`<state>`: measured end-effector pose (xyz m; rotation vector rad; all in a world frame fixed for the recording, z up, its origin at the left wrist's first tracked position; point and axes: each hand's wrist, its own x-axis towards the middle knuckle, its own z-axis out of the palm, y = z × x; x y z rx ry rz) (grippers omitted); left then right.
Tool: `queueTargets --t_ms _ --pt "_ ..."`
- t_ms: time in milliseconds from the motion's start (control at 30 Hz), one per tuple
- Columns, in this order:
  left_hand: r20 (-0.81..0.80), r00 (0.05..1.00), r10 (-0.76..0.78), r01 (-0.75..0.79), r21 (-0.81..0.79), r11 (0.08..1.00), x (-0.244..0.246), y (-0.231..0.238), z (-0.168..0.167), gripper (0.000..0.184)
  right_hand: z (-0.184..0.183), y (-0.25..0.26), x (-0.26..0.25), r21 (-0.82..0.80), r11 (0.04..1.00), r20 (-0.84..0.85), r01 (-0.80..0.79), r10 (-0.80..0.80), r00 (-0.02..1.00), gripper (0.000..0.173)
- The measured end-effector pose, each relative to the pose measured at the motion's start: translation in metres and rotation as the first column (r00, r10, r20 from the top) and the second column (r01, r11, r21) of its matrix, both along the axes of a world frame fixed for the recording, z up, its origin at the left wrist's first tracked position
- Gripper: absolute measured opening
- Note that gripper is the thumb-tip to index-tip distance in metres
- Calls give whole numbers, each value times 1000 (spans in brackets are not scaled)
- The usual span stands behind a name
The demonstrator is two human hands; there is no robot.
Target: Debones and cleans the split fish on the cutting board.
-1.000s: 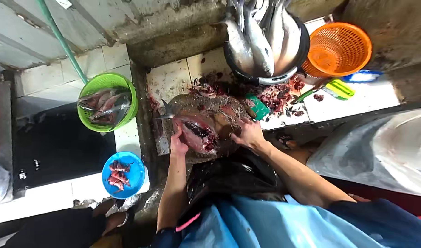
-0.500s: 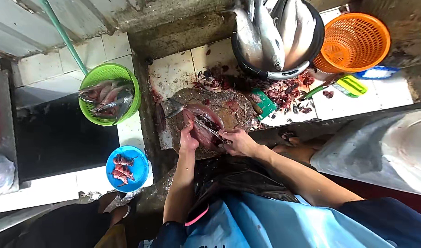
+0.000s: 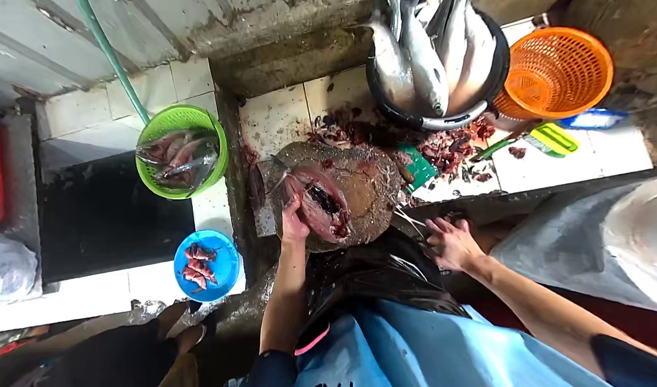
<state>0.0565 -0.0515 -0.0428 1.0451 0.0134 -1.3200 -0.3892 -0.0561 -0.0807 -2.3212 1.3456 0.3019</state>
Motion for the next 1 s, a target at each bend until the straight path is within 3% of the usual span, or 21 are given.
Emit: queueTargets --t_ms 100,200,300,433,600,667,733,767,833,900,933,1000 --pt "40 999 13 -18 126 992 0 -11 8 26 18 21 -7 -244 968 226 -64 121 967 60" --pt "95 996 2 -13 123 992 -1 -14 8 28 73 1 76 -384 923 457 12 179 871 62" --pt "103 994 -23 11 113 994 -8 -11 12 30 87 -20 155 -419 906 446 -59 262 856 59" --pt "120 993 1 -12 87 996 -10 -14 17 32 68 -37 201 -396 903 347 -166 314 884 54" --pt "172 985 -19 6 74 997 -2 -11 10 32 55 -37 216 -300 924 393 -239 348 851 42" --pt "155 988 -15 7 48 999 0 -8 8 29 60 -40 219 -106 977 439 -187 215 872 39" --pt "120 993 11 -15 27 1000 -2 -1 7 25 64 -50 214 99 994 449 -35 -13 893 32" --pt "93 995 30 -32 24 999 -4 3 8 24 60 -54 207 117 993 457 23 -75 886 31" --pt "47 998 50 -51 23 998 -7 3 13 23 55 -55 194 -35 999 552 19 3 834 40" --pt "41 999 36 -37 13 999 -10 3 11 23 61 -45 195 -135 988 572 -73 138 809 65" --pt "40 999 10 -10 -1 1000 -10 5 8 25 63 -40 202 -129 986 555 -103 157 817 65" --pt "39 999 -17 18 -32 999 -11 5 3 23 63 -43 214 -32 995 517 -93 96 851 48"
